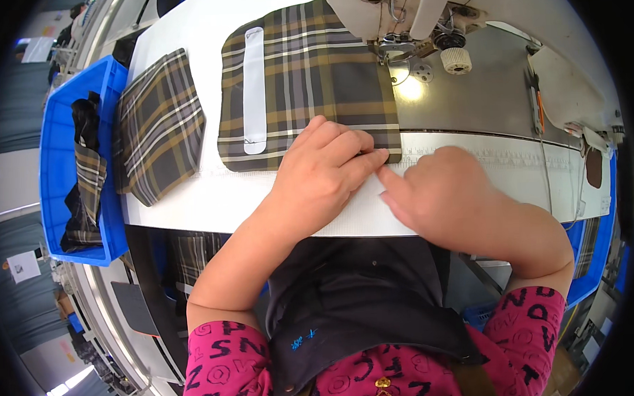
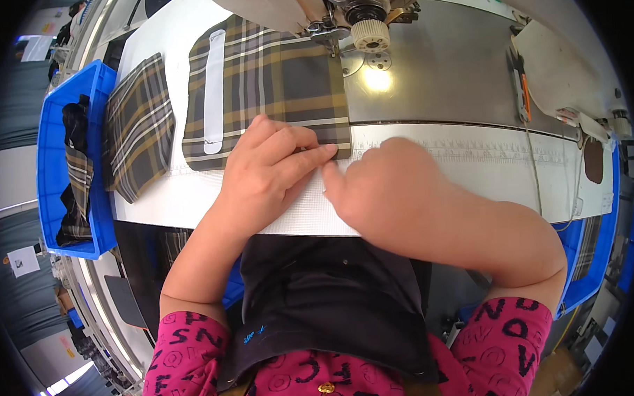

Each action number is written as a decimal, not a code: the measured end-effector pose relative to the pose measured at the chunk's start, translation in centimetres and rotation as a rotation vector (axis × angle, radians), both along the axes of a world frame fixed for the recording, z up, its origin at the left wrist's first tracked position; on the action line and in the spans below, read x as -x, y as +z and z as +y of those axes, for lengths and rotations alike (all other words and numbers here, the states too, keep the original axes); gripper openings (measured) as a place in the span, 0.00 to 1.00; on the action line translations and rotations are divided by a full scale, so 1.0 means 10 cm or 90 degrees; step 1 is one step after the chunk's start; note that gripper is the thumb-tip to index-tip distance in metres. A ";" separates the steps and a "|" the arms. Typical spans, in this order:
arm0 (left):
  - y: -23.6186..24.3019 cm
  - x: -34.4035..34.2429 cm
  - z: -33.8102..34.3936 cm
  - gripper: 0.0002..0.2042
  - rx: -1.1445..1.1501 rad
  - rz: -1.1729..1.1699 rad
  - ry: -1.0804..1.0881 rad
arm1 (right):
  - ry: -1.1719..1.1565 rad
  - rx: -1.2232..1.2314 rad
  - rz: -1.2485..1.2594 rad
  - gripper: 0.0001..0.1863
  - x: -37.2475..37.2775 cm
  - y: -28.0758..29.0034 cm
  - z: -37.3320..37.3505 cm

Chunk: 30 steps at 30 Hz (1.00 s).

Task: Sewing together pieces of plaid fabric using an industrial sewing machine.

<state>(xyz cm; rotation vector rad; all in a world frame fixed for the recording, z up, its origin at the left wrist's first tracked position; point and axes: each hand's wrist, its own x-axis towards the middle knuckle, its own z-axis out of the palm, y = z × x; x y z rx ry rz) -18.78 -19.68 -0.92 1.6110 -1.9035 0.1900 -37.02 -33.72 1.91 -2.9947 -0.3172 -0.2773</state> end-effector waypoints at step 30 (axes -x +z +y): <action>0.06 -0.41 -0.30 0.25 -0.178 0.053 -0.016 | -0.141 0.030 0.043 0.20 -0.11 0.11 -0.28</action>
